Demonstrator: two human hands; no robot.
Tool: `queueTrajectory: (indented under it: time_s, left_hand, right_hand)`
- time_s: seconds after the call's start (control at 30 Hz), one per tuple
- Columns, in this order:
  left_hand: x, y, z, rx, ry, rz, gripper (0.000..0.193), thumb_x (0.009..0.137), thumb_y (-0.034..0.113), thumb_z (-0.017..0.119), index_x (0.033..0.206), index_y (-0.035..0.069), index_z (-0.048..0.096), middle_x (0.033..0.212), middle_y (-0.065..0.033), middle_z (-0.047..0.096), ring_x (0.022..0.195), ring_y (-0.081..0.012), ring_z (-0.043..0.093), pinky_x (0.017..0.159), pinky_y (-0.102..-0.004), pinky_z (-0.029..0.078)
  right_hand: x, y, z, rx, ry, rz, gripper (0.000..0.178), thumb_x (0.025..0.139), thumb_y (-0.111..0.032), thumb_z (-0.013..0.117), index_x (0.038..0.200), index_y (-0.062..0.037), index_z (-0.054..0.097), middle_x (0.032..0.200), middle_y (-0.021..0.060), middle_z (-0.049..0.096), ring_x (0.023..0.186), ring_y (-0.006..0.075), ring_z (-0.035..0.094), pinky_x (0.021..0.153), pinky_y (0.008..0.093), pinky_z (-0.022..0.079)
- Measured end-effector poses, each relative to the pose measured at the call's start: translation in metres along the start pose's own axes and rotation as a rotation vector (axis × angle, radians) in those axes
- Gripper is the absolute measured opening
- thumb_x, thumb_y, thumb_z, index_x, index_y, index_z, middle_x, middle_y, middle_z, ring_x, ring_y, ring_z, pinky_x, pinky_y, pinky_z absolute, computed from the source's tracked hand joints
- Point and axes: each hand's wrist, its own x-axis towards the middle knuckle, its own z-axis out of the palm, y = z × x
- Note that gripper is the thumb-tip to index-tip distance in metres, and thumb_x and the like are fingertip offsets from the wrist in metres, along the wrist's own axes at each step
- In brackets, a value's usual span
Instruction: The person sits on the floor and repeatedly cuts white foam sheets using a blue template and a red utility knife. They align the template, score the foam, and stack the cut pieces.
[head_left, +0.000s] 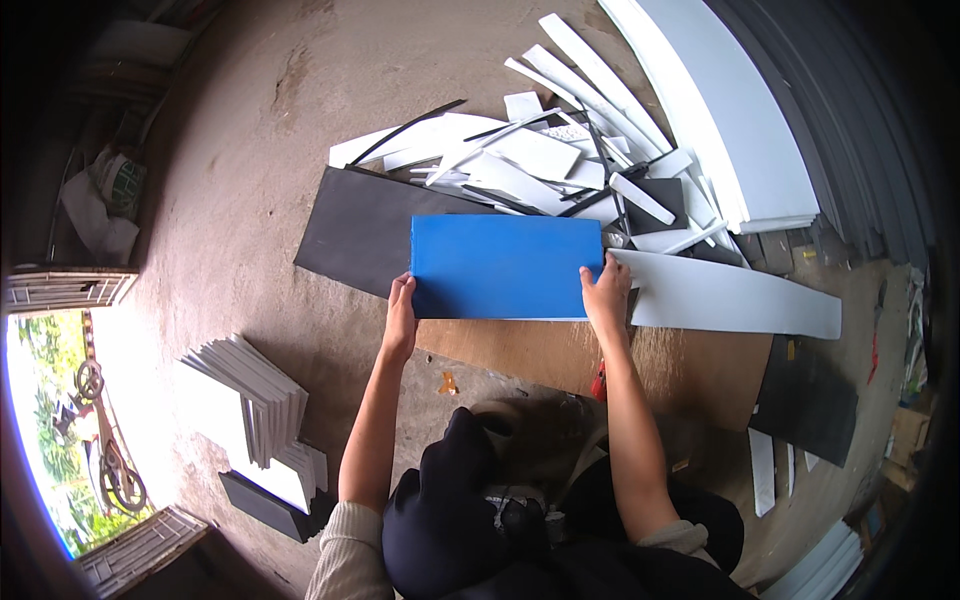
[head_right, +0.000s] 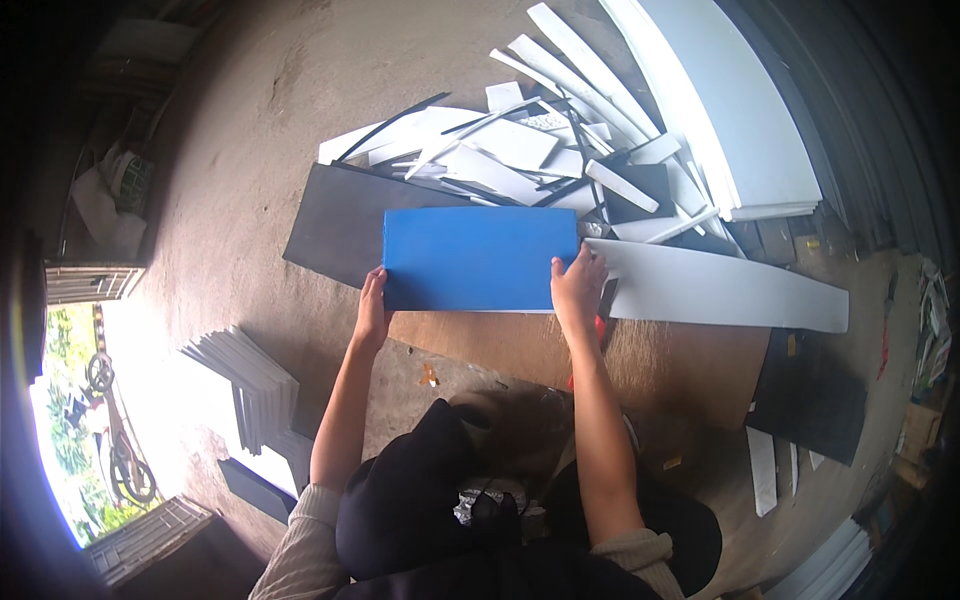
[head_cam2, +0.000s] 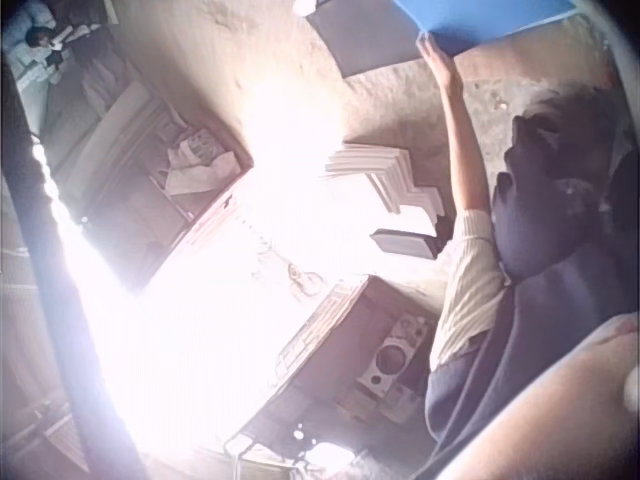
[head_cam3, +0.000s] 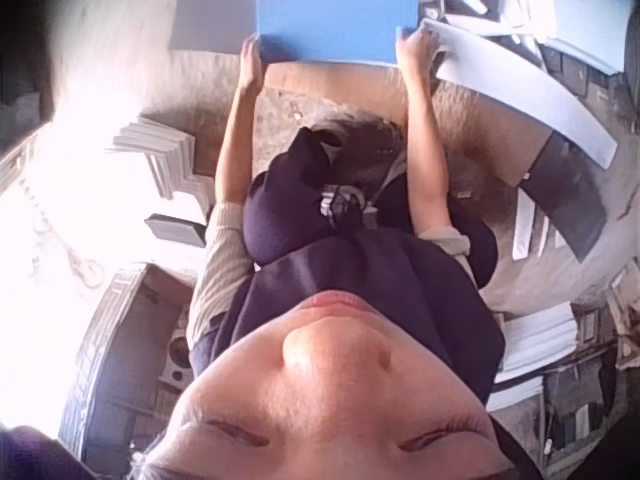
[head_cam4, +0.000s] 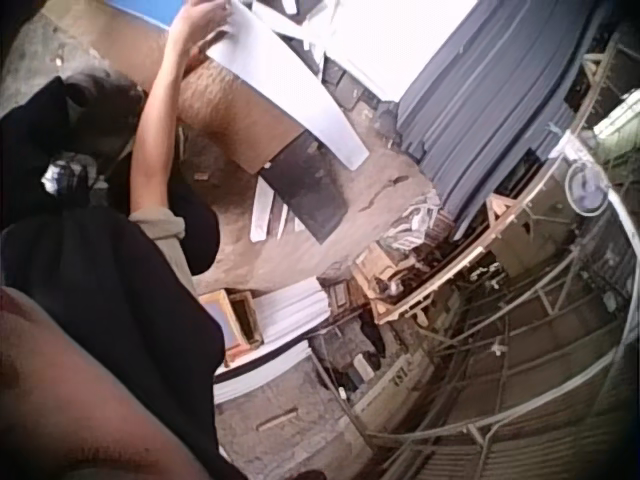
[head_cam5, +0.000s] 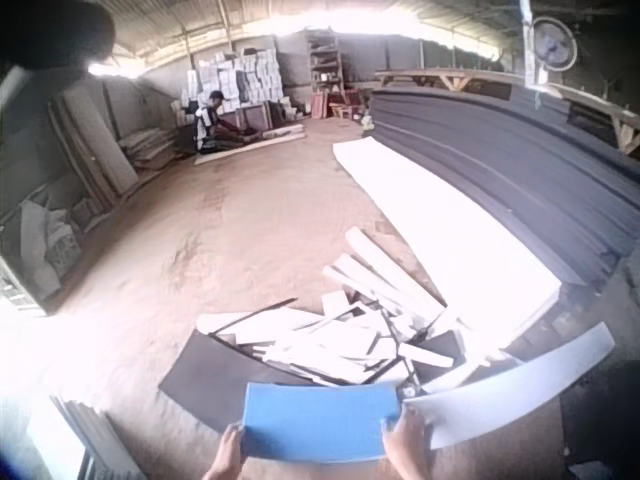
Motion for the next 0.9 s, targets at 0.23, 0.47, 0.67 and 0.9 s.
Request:
queueTrajectory:
  time_s: [0.23,0.47,0.67,0.9]
  left_hand:
    - [-0.038,0.044,-0.016,-0.260,-0.164,-0.083,0.042,0.088,0.030,0.050,0.121,0.005,0.041,0.111,-0.0054,0.051,0.099,-0.0164,0.051,0.086,-0.0357,0.042]
    - [-0.095,0.049,-0.077,-0.309,0.238,0.128,0.036,0.089,0.028,0.049,0.116,0.005,0.048,0.101,-0.0021,0.057,0.091,-0.0103,0.053,0.083,-0.0288,0.042]
    - [-0.153,0.050,-0.127,-0.199,0.635,0.603,0.022,0.088,0.015,0.048,0.108,0.004,0.049,0.094,-0.0029,0.056,0.088,-0.0118,0.052,0.080,-0.0262,0.041]
    - [-0.181,0.025,-0.149,-0.546,0.943,0.560,0.028,0.084,0.008,0.050,0.110,0.004,0.041,0.098,-0.0055,0.051,0.091,-0.0141,0.049,0.079,-0.0289,0.040]
  right_hand:
    - [0.021,-0.014,0.010,0.239,-0.124,0.208,0.050,0.079,-0.037,0.060,0.115,-0.0048,0.045,0.109,0.0184,0.045,0.109,0.0349,0.039,0.086,0.0460,0.038]
    - [0.021,-0.043,0.010,1.014,-0.459,0.151,0.046,0.083,-0.018,0.060,0.118,0.0000,0.037,0.108,0.0143,0.054,0.099,0.0195,0.050,0.088,0.0315,0.037]
    - [0.004,-0.009,0.039,0.992,-0.246,0.237,0.039,0.087,-0.017,0.054,0.119,-0.0017,0.038,0.114,0.0109,0.050,0.102,0.0192,0.048,0.088,0.0322,0.037]
    - [-0.030,-0.060,0.024,-0.009,-0.027,0.253,0.049,0.079,-0.016,0.059,0.122,-0.0039,0.038,0.121,0.0207,0.039,0.108,0.0342,0.040,0.091,0.0413,0.035]
